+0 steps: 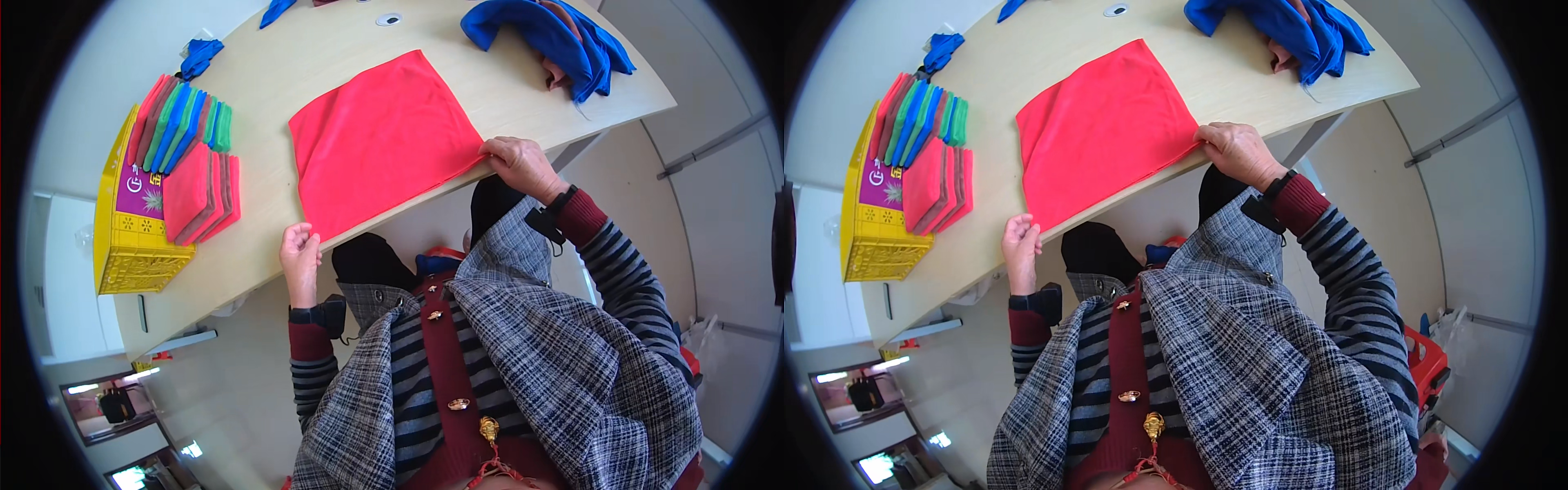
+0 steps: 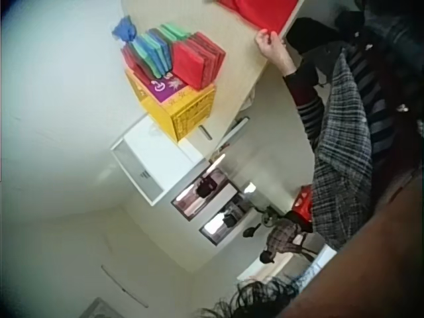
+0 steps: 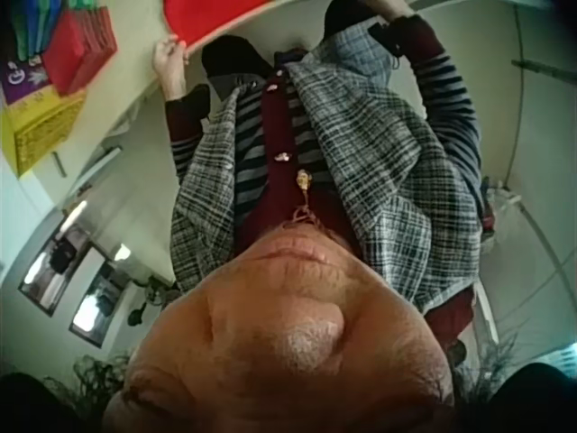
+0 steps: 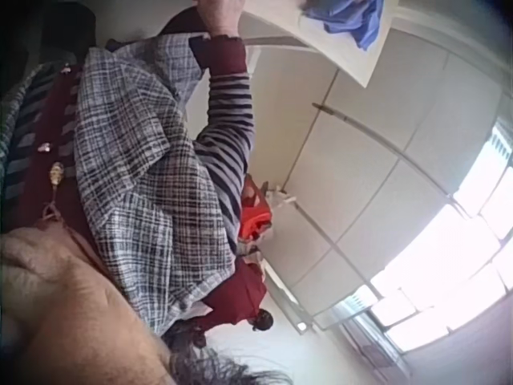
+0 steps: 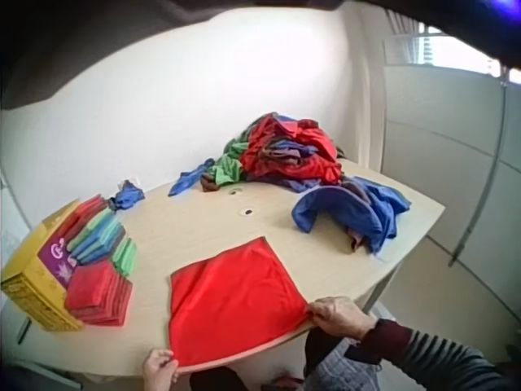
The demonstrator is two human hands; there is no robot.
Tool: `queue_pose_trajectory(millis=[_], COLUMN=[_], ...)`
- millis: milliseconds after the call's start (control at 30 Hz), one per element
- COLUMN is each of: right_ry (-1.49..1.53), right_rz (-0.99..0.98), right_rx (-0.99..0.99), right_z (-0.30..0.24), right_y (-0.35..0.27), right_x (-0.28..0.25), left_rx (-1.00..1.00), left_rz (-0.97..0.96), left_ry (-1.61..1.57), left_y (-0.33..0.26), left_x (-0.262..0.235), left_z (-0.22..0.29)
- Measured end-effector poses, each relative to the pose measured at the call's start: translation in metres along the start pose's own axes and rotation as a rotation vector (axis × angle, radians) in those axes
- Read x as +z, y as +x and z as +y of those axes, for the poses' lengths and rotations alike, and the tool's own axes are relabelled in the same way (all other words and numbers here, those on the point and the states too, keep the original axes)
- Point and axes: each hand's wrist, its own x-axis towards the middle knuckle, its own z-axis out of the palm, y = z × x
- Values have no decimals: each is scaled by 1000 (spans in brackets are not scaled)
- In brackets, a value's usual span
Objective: The person is folding small rectangular red cloths on a white work surface.
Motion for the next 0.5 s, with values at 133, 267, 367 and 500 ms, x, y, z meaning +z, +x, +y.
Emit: queue_pose_trajectory(millis=[133,267,367,500], right_ry=[-7,-28,-16,107], right_rz=[-18,-213,-39,-253], right_rx=[-31,-8,-182,-500], right_z=[-9,-28,-54,-125], right_y=[6,15,32,62], right_x=[-9,-26,-5,70], left_rx=[4,22,24,-1], left_rz=[-20,-96,-149,-203], left_ry=[29,65,114,214], left_y=[-10,-17,-16,-16], left_x=[-3,-2,-2,-8], left_z=[3,9,14,17])
